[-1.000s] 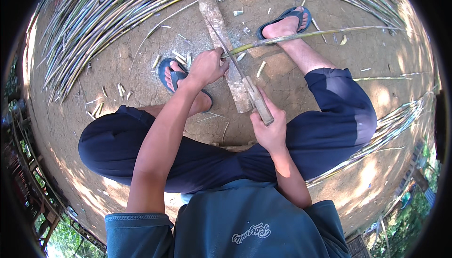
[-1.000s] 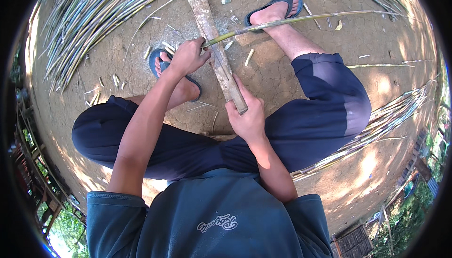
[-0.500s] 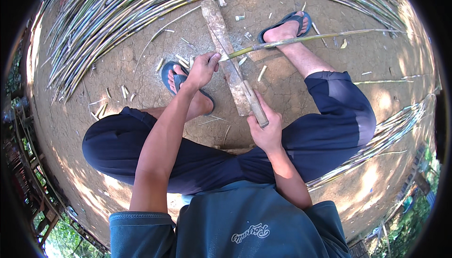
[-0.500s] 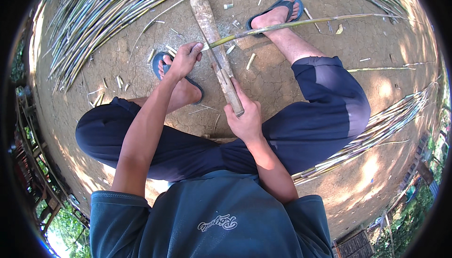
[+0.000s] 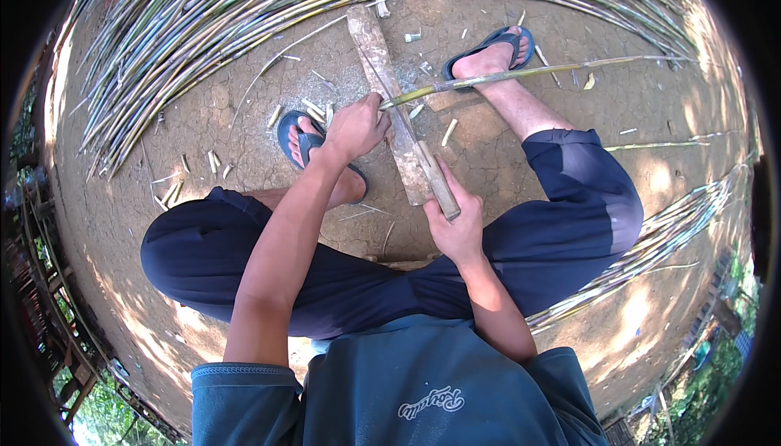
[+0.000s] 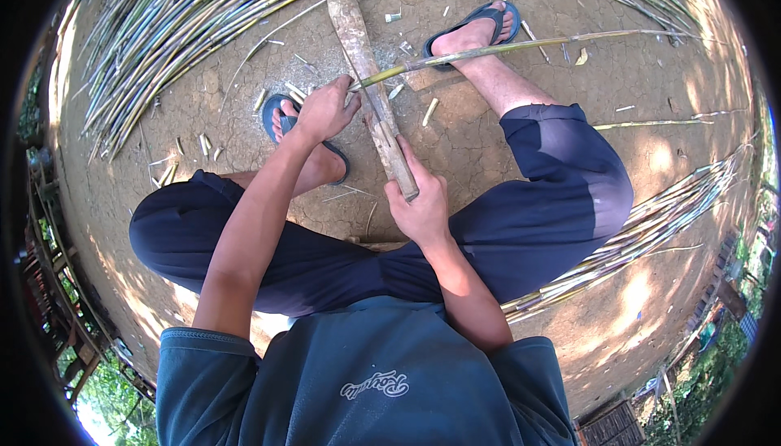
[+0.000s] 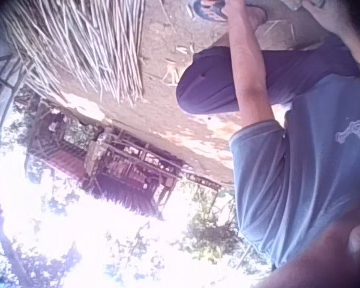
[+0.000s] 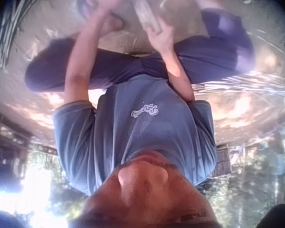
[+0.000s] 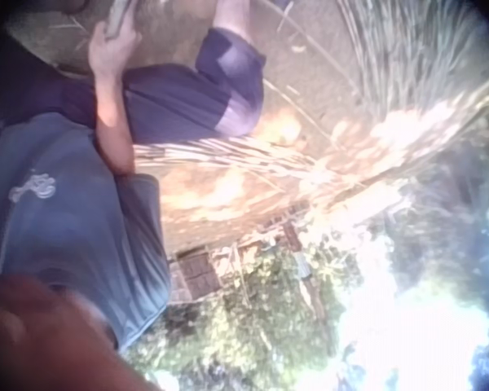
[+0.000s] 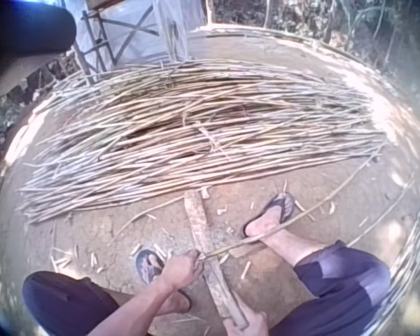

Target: The person sits on the ground and uses a large knife to split long bamboo poles into thin strips. They place the bamboo on a wooden block, strike it with the knife, and then pull the strips apart by hand.

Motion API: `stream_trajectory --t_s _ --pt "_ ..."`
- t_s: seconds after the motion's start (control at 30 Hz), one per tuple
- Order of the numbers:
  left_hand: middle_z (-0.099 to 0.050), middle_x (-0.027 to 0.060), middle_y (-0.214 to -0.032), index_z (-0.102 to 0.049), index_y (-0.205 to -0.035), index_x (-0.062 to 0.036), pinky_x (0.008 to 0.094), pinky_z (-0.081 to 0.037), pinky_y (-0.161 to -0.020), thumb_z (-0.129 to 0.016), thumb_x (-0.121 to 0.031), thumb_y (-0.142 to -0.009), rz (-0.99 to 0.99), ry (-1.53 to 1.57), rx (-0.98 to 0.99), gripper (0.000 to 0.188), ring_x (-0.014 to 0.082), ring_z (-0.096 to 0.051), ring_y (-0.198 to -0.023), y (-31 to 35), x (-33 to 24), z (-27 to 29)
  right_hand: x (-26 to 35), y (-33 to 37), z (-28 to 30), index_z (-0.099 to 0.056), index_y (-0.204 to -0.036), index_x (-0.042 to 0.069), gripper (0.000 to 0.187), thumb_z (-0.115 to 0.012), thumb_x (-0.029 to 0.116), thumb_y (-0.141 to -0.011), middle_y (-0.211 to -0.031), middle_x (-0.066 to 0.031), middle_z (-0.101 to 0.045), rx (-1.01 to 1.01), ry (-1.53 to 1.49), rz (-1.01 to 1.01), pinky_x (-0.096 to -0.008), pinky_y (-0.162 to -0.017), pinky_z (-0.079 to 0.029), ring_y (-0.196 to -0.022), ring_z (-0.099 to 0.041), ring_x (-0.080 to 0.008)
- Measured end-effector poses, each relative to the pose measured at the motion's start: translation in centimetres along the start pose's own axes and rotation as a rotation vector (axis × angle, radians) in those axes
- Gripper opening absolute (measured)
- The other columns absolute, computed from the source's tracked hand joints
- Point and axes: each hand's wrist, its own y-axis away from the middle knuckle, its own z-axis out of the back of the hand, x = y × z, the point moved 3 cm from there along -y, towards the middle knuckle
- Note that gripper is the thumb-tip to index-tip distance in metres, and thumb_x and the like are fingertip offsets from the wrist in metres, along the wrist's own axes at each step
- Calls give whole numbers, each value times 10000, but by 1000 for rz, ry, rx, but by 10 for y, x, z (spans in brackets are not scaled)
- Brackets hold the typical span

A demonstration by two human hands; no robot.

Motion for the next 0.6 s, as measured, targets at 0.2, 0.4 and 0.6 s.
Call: stream_trajectory --t_s 0.2,0.4,0.6 --pt "-673 249 -853 -625 -925 20 478 -543 -740 -611 -346 -874 201 -103 -16 370 375 -678 -824 -6 -11 -8 0 1 -6 -524 -1312 -44 544 -561 -38 -769 -882 -184 -690 -25 12 -8 -253 -719 -507 -782 -644 -93" --pt "-667 281 -889 -682 -868 42 478 -521 -771 -636 -341 -842 225 33 292 387 410 -662 -850 -31 8 -7 -14 2 -10 -529 -1314 -32 544 -565 -37 -771 -862 -177 -682 -53 -15 56 -249 -704 -505 -763 -639 -84" --pt "-662 288 -897 -658 -972 66 472 -492 -837 -603 -338 -865 172 145 330 422 417 -644 -907 -31 34 -22 -16 -7 -13 -533 -1316 -18 537 -565 -29 -779 -798 -150 -670 35 59 -18 -250 -681 -501 -724 -624 -76"
